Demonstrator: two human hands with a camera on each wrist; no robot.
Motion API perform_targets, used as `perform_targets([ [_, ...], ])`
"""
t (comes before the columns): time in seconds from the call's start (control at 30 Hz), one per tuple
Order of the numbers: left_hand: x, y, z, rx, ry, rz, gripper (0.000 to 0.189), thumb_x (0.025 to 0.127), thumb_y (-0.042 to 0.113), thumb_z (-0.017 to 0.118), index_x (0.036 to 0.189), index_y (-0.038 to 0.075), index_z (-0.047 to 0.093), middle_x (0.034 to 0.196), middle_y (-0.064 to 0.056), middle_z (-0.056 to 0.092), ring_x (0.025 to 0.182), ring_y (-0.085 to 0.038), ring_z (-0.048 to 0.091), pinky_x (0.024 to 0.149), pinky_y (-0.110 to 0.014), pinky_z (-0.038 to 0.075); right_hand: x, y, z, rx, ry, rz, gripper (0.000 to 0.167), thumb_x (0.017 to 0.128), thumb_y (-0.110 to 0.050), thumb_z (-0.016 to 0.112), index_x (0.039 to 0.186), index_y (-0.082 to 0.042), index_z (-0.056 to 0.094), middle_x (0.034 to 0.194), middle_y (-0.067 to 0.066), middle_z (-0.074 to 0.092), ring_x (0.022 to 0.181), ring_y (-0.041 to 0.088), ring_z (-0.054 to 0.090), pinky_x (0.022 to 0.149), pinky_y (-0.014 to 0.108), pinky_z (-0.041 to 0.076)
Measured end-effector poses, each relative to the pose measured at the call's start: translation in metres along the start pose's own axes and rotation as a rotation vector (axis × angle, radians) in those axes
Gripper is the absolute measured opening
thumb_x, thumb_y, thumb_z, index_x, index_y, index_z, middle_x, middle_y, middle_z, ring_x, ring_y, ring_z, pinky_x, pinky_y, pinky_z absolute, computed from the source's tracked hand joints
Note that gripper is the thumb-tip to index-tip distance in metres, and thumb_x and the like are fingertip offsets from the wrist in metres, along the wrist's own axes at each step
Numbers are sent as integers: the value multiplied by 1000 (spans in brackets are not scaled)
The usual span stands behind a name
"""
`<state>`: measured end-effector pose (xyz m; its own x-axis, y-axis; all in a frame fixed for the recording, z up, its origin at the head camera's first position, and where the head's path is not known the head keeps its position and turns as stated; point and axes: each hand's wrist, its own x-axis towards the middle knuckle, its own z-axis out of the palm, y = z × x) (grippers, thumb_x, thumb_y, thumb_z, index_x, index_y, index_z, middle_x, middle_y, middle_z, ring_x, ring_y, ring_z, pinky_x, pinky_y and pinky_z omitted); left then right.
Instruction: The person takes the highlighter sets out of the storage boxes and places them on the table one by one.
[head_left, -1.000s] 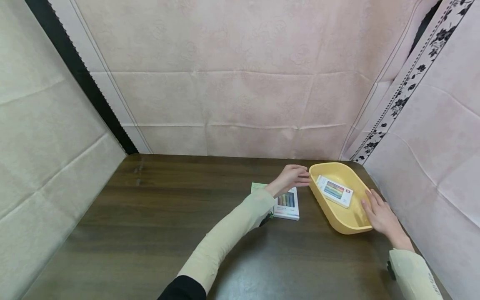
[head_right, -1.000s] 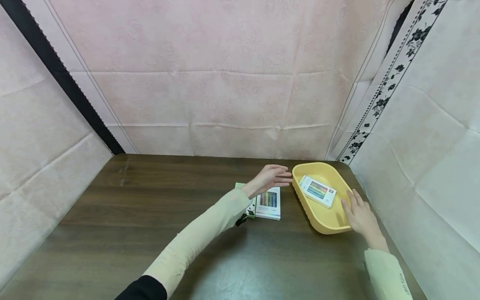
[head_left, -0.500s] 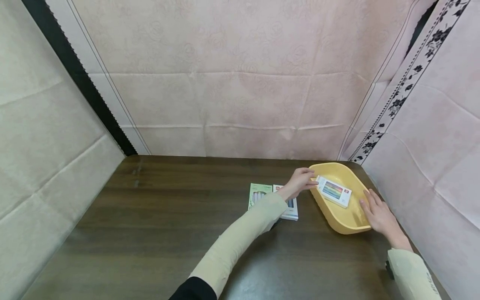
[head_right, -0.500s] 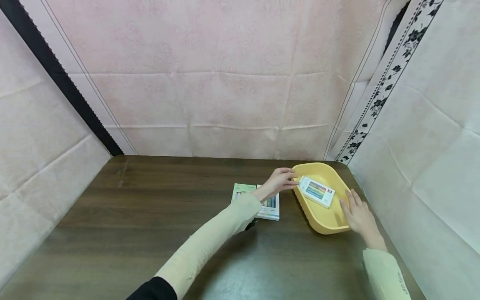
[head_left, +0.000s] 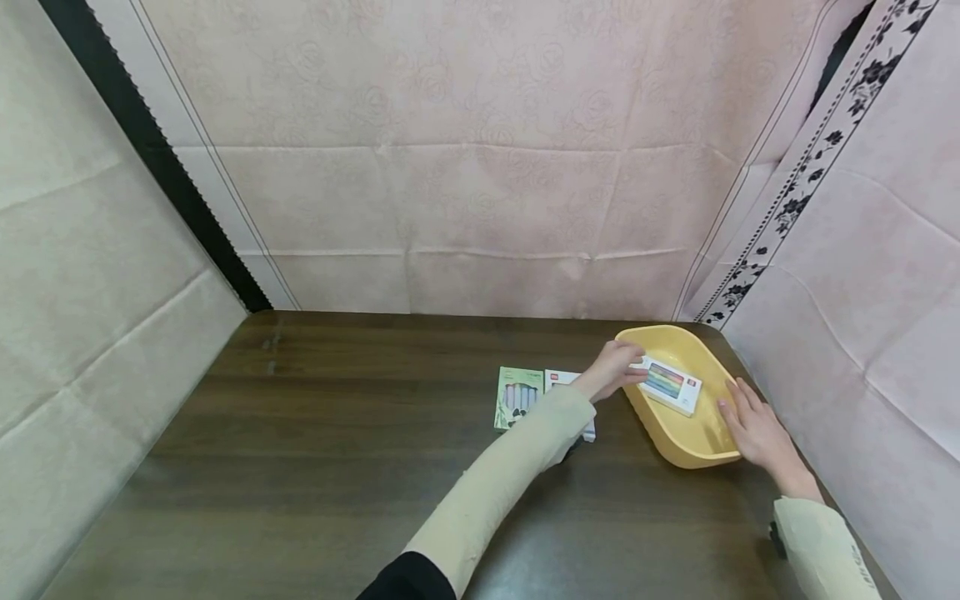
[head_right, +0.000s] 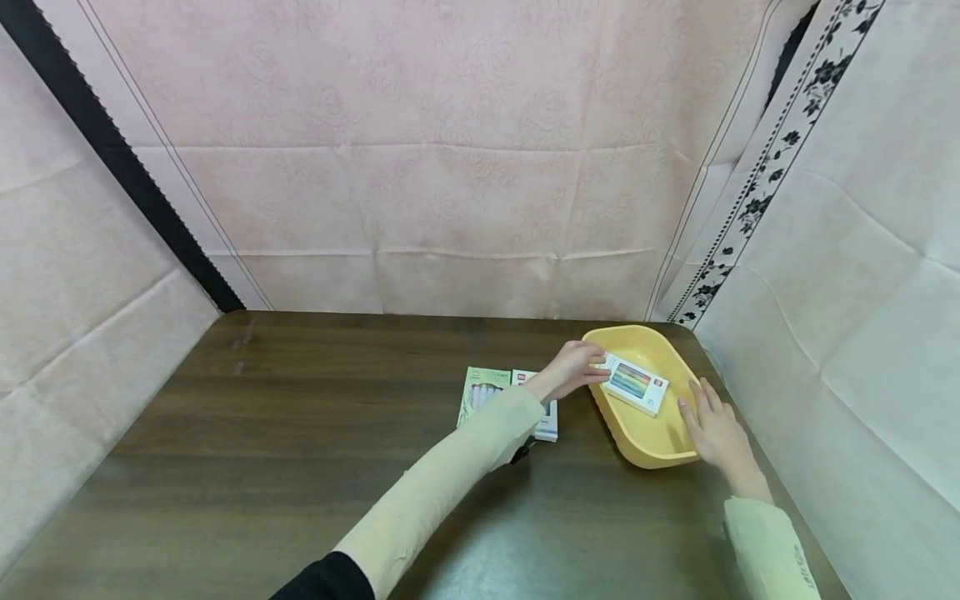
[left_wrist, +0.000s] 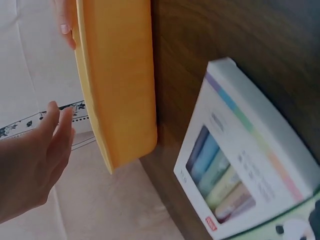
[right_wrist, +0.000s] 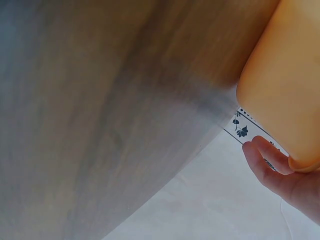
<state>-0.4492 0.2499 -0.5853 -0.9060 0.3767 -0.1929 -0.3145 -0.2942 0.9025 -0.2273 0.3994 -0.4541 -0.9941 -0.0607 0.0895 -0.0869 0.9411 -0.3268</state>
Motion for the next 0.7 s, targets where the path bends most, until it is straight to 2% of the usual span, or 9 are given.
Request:
perform_targets([
  [0.07, 25, -17, 0, -54, 8, -51, 35, 78, 24, 65, 107, 11, 50, 110, -20, 48, 74, -37, 61, 61, -39, 55, 0, 0, 0, 0, 0, -1, 62, 96, -40, 16, 140, 4, 12, 142, 32, 12, 115, 60, 21, 90, 70, 22],
  [0.1, 20, -14, 3, -83, 6, -68, 37, 78, 24, 64, 109, 11, 50, 113, -22, 46, 79, -41, 59, 63, -42, 55, 0, 0, 0, 1, 1, 0, 62, 97, -40, 16, 140, 4, 12, 142, 31, 12, 115, 60, 21, 90, 70, 22],
  [0.13, 3, -4, 7, -106, 4, -89, 38, 80, 22, 62, 113, 8, 49, 117, -24, 43, 84, -45, 56, 67, -45, 54, 0, 0, 0, 0, 2, 0, 62, 96, -40, 16, 140, 4, 12, 142, 31, 12, 116, 60, 21, 90, 70, 22],
  [0.17, -19, 12, 13, -126, 11, -116, 40, 81, 19, 60, 117, 6, 47, 121, -28, 39, 90, -50, 52, 72, -49, 52, 0, -1, 0, 1, 2, 1, 62, 96, -40, 16, 140, 4, 12, 142, 31, 12, 116, 60, 21, 90, 70, 22],
  [0.3, -142, 95, 41, -245, 18, -199, 48, 89, 12, 46, 131, -4, 31, 133, -38, 22, 115, -60, 29, 96, -58, 36, 1, -1, 0, 4, 4, 2, 62, 97, -40, 16, 140, 4, 12, 142, 31, 12, 116, 59, 21, 91, 69, 21],
  [0.37, -187, 122, 51, -331, 12, -228, 51, 89, 11, 43, 132, -7, 24, 135, -40, 17, 121, -59, 22, 102, -58, 29, 1, -1, 0, 4, 2, 4, 62, 97, -40, 16, 140, 4, 12, 142, 31, 12, 117, 59, 21, 91, 69, 21],
  [0.4, -201, 129, 54, -378, 11, -241, 52, 89, 12, 42, 132, -10, 22, 135, -41, 15, 123, -58, 19, 104, -57, 25, 1, -1, 0, 5, -1, 6, 62, 96, -40, 16, 140, 4, 12, 142, 31, 12, 117, 59, 20, 91, 69, 21],
  [0.5, -221, 138, 59, -510, 2, -287, 58, 88, 15, 43, 131, -13, 18, 137, -40, 11, 127, -54, 13, 107, -57, 19, 1, -1, 0, 7, -12, 15, 63, 96, -41, 15, 140, 3, 11, 142, 31, 11, 117, 59, 20, 91, 70, 20],
  [0.7, -214, 125, 63, -621, 28, -321, 69, 89, 28, 43, 136, -12, 11, 140, -37, 8, 131, -49, 9, 107, -61, 13, 1, 0, 1, 7, -23, 22, 63, 96, -42, 15, 140, 3, 10, 142, 31, 10, 118, 59, 19, 92, 70, 20],
])
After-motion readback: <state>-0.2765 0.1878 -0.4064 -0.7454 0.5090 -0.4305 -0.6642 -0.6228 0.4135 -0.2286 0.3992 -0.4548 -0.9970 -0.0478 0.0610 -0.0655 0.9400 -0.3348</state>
